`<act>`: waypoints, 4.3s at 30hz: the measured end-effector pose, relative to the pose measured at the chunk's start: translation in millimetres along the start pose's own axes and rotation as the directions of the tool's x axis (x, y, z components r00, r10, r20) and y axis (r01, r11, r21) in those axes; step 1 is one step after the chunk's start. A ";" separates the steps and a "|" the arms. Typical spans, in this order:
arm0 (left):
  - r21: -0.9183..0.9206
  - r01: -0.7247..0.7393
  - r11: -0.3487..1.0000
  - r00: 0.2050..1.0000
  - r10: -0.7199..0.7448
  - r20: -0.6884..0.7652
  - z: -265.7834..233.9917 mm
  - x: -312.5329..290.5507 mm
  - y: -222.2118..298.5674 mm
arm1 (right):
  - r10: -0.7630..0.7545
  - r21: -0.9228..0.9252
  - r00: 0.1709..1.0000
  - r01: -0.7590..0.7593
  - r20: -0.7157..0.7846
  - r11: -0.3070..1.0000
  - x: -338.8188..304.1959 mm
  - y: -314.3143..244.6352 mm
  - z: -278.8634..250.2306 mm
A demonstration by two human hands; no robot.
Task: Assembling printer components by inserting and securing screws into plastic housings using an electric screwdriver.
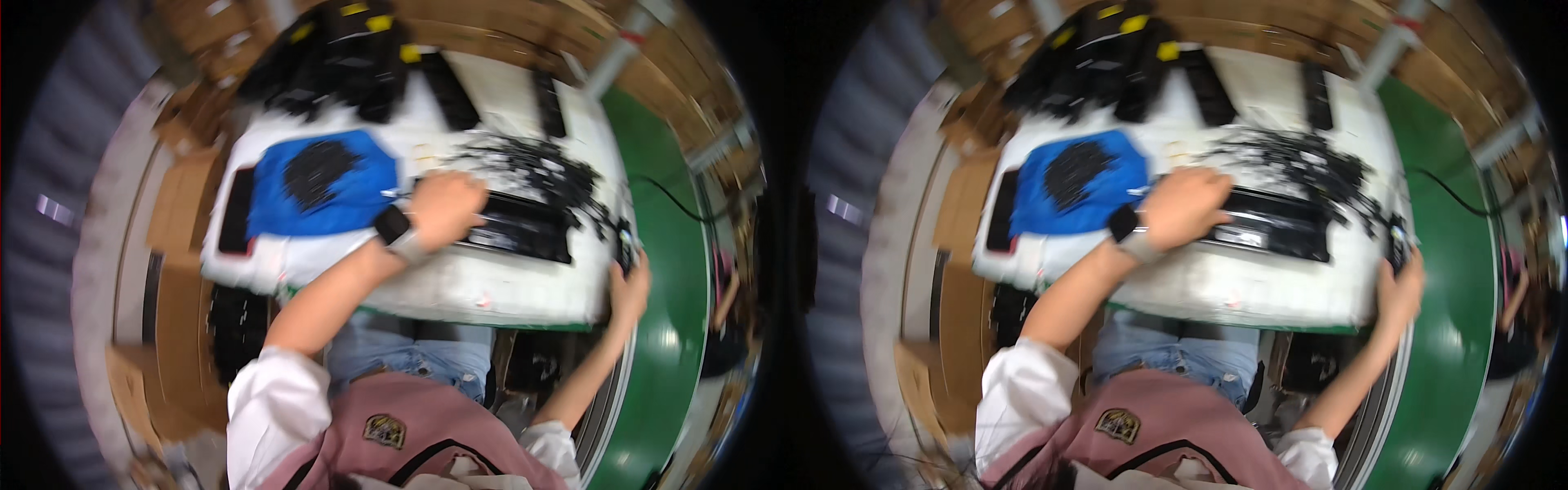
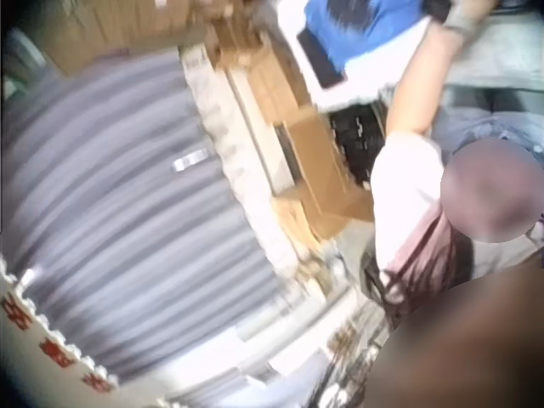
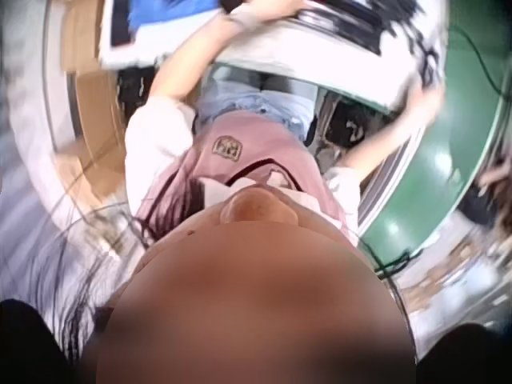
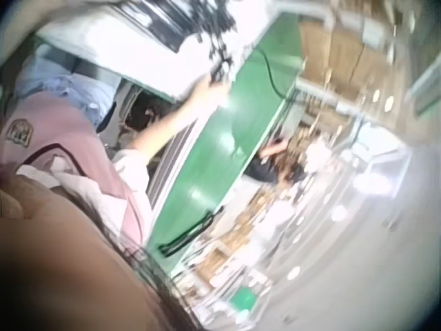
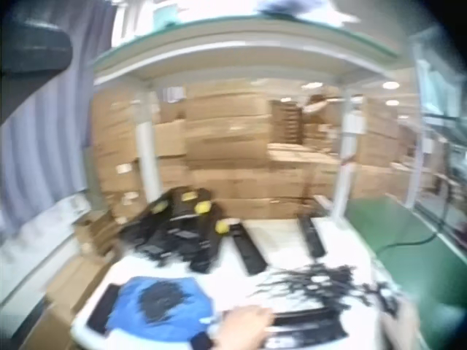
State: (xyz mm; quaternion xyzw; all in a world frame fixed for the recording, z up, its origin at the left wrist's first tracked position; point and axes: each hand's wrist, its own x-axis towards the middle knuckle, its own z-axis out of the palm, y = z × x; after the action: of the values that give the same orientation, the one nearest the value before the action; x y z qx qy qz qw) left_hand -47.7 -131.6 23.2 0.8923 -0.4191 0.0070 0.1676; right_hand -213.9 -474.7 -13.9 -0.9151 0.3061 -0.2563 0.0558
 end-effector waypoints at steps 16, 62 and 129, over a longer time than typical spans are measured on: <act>-0.122 0.163 0.979 0.455 -0.184 -0.871 -13.7 -167.2 20.3 | -0.399 0.239 0.713 0.614 -0.576 0.752 -37.4 -155.4 -73.5; -0.325 0.775 -0.543 -0.522 -0.838 0.156 415.1 -816.5 -202.1 | -0.958 0.300 0.288 0.915 -0.013 0.271 -210.8 -390.3 49.3; -0.399 0.542 -0.739 -0.739 -0.646 0.192 431.6 -820.9 -234.3 | -0.931 0.216 0.358 0.917 -0.069 0.336 -209.5 -388.7 51.1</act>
State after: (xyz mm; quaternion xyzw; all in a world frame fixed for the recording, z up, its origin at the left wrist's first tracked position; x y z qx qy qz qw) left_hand -459.5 487.8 -578.3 0.6455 0.7099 -0.0757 0.2715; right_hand -124.3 -40.7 -48.4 -0.9229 -0.2977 -0.2438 0.0107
